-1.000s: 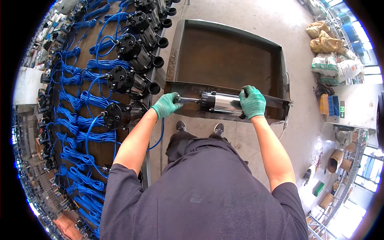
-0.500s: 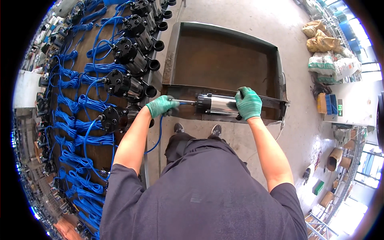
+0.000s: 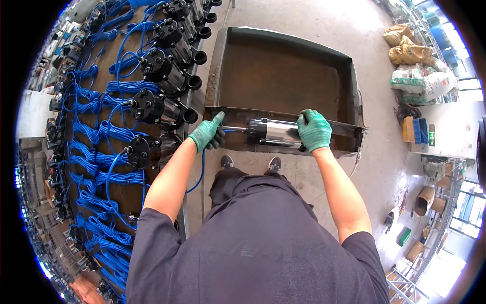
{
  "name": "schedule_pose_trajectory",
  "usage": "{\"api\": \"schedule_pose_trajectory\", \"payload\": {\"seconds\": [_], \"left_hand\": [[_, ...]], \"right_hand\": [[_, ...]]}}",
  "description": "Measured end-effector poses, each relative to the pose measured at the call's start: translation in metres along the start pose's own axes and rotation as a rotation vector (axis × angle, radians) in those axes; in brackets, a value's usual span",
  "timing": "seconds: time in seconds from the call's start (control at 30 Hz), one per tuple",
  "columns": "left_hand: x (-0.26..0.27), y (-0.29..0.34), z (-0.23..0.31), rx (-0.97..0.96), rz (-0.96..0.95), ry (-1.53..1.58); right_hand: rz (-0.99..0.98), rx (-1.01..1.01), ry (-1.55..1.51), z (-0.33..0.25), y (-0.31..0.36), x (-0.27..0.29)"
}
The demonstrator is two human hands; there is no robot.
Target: The person tests water pumps by placing them into a tank of water. The person removes a pump from a line, places it into the water tank, and then returns it to the line.
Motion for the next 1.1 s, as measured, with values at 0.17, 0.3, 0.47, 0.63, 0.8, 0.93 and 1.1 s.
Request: {"api": "schedule_pose_trajectory", "payload": {"seconds": [0.17,0.3,0.47,0.63,0.8,0.93,1.1], "left_hand": [[-0.009,-0.011,-0.001,-0.361,-0.222,0.350],[-0.012,-0.005,0.005,-0.717,-0.160,0.166],[-0.006,0.007,0.011,-0.400,-0.069,-0.309],[-0.001,0.026,0.036,-0.683,0.424,-0.979],[0.007,0.015,0.032,-0.616,0.549,-1.005],[-0.002,0.016,0.016,-0.175,-0.094,-0.365],[-0.009,-0.002,-0.005,-0.256,-0.217,0.031]], "right_hand": [[0.001,0.000,0.006,-0.002,0.000,0.001],[0.005,0.009,-0.001,-0.001,0.001,0.001],[-0.006,0.013,0.013,-0.004,0.000,0.002],[-0.003,0.007,0.016,-0.001,0.003,0.004],[0.005,0.020,0.015,-0.006,0.001,0.003],[0.002,0.010,0.016,-0.003,0.002,0.004],[0.004,0.008,-0.004,-0.003,0.001,0.004]]}}
Point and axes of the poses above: each hand's wrist, its own y-axis away from the middle knuckle, its own x-axis out of the back of the hand, z = x × y, the point moved 9 cm from there along -y, towards the middle knuckle, and after that the axes turned 4 degrees about -y, right-handed, at the moved point
